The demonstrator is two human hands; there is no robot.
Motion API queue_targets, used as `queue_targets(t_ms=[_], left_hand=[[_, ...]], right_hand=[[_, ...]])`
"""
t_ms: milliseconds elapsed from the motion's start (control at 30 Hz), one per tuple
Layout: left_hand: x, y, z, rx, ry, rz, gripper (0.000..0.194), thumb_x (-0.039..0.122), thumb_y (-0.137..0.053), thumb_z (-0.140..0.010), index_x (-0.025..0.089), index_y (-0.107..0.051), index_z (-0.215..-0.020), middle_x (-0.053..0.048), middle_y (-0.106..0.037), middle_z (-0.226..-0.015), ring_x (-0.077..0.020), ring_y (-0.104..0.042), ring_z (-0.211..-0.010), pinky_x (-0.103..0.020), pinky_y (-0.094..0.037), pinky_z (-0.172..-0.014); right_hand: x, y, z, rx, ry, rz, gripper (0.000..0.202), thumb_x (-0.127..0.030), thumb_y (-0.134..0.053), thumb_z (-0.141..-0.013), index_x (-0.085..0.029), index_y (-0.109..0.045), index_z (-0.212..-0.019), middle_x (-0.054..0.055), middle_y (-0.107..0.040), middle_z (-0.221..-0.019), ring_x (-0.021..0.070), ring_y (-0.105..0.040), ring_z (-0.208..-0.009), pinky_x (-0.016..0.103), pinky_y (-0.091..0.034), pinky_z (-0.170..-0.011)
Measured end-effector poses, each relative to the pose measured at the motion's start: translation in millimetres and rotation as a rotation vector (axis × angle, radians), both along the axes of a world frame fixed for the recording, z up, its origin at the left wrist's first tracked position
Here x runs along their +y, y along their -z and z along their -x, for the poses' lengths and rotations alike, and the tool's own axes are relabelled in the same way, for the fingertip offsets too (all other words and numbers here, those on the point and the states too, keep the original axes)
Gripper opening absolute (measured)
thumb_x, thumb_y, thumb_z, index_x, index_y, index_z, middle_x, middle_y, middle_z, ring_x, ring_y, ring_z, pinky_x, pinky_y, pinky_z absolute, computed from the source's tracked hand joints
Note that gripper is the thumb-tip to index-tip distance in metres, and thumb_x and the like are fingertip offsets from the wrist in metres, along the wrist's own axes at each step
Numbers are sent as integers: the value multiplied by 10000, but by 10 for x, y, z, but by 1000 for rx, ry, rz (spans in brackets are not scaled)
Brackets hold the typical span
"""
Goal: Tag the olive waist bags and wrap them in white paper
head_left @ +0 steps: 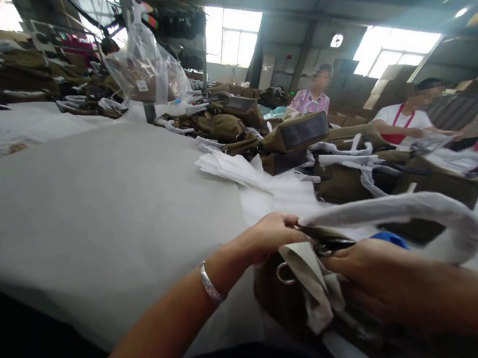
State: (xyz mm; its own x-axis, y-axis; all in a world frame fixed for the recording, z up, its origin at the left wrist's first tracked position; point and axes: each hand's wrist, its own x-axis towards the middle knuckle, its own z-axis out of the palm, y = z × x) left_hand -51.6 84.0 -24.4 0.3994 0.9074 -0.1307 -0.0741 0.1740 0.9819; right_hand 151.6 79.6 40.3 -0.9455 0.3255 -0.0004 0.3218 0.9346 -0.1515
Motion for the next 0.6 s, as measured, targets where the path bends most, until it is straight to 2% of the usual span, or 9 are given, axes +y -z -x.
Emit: queue_targets(t_ms=[100,167,233,300,367,400,433,500,600], left_hand=[[55,140,49,7,-49,7,220,228,-756,-610,124,-701,-796,21,-606,-643,-111,-528,-554,-210,-380,-498],[-3,210,136,-32,-93,-5,346,267,-776,-665,125,-729,-977,-6,-659,-766,-125,-591,-655,-214,-438,-576],[-194,253,217,-127,-199,-68,454,326,-769,-760,164,-697,-1178,-48,-701,-980,-153,-651,-850,-239,-506,-744],[-500,295,245,-194,-470,-178,339,335,-702,-873,195,-690,-1181,-62,-701,-1090,-154,-655,-954,-249,-519,-847],[-844,352,201,-126,-844,-339,134,275,-610,-956,204,-705,-1016,-36,-708,-976,-126,-655,-874,-218,-532,-805],[-1001,384,156,-47,-966,-473,122,236,-581,-972,206,-693,-933,-15,-694,-872,-114,-652,-819,-196,-534,-770],[-1135,414,102,30,-959,-652,143,211,-571,-971,200,-681,-880,-10,-686,-812,-112,-654,-775,-190,-544,-749],[-1315,453,-12,171,-763,-1008,116,179,-586,-956,173,-687,-901,-29,-711,-774,-121,-685,-719,-194,-577,-733],[-1408,448,-132,294,-504,-1226,133,137,-623,-945,93,-693,-1049,-104,-776,-863,-173,-755,-789,-238,-619,-834]], right_hand=[[13,107,39,-84,36,54,220,-114,-525,-867,-250,-677,-950,-11,-781,-902,179,-746,-750,248,-567,-657],[40,215,22,-8,76,-49,268,-109,-501,-861,-216,-655,-1053,38,-781,-970,207,-755,-801,277,-580,-678],[54,284,-39,169,29,-229,314,-99,-476,-870,-171,-609,-1146,92,-771,-1019,226,-751,-855,311,-590,-725],[42,280,-112,310,-102,-350,268,-93,-454,-929,-141,-589,-1155,117,-762,-1034,226,-733,-943,330,-581,-833],[14,217,-155,364,-239,-380,208,-134,-435,-1011,-139,-608,-1126,118,-754,-1073,214,-695,-1047,325,-543,-937],[1,176,-158,366,-287,-374,207,-163,-431,-1038,-146,-626,-1105,110,-753,-1079,207,-679,-1067,315,-532,-952],[-9,139,-149,361,-321,-360,221,-188,-426,-1054,-155,-644,-1075,100,-754,-1063,199,-672,-1057,300,-532,-939],[-17,95,-105,339,-365,-307,267,-217,-411,-1069,-164,-668,-1024,88,-754,-1023,187,-667,-1014,279,-541,-894],[-14,117,-36,297,-349,-189,303,-271,-391,-1080,-157,-661,-1002,97,-744,-1009,191,-662,-1011,283,-554,-899]])
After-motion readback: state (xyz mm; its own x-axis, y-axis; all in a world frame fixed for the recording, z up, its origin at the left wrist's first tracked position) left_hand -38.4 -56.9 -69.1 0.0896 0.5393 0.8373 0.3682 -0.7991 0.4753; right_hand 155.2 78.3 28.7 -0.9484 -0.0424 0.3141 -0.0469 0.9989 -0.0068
